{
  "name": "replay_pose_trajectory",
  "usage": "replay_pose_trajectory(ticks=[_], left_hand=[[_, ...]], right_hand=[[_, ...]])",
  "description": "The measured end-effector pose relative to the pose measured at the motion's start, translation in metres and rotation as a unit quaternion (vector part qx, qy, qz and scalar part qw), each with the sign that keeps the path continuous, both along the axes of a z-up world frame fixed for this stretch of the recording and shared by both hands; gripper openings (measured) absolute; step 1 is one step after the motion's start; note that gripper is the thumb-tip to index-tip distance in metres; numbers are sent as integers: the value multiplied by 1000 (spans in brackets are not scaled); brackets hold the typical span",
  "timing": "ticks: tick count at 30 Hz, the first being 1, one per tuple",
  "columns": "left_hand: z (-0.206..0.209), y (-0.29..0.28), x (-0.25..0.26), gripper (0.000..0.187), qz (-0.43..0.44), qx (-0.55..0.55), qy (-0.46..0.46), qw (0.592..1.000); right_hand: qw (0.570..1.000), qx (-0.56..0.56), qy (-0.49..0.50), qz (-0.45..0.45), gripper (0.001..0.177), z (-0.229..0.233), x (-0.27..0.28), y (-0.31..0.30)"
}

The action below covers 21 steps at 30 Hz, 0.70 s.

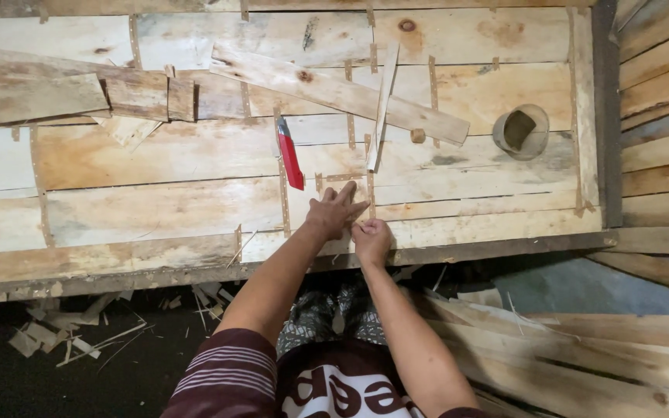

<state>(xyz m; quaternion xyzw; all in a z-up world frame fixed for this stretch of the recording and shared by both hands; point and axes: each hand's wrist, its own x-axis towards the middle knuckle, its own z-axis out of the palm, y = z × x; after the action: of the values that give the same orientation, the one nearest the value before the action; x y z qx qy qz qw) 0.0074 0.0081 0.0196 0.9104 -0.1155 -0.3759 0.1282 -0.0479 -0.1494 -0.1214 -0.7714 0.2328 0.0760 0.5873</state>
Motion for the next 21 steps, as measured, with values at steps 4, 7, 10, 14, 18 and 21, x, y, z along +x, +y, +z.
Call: replay_pose_trajectory(ticks=[4,7,10,14,18,21], left_hand=[[-10,-1,-3,102,-10,-3,-16,1000],[-9,-1,-2,100,3,-12,-28,1000],[-6,1,-3,106,-3,-6,-13,1000],[-13,0,-4,104,1,-10,-27,1000],[-5,0,-1,111,-14,-1,-17,1000],[-1,0,-1,108,-14,0,-14,1000]], right_hand=[[993,-110,-38,30,31,3,-5,0],[990,-105,-91,31,32,-2,-6,0],[994,-82,-64,15,33,2,-6,3],[999,-33,-35,5,31,8,-6,5],[999,-27,-23,-9,31,20,-6,10],[997,-65,-32,-12,31,17,-5,12]])
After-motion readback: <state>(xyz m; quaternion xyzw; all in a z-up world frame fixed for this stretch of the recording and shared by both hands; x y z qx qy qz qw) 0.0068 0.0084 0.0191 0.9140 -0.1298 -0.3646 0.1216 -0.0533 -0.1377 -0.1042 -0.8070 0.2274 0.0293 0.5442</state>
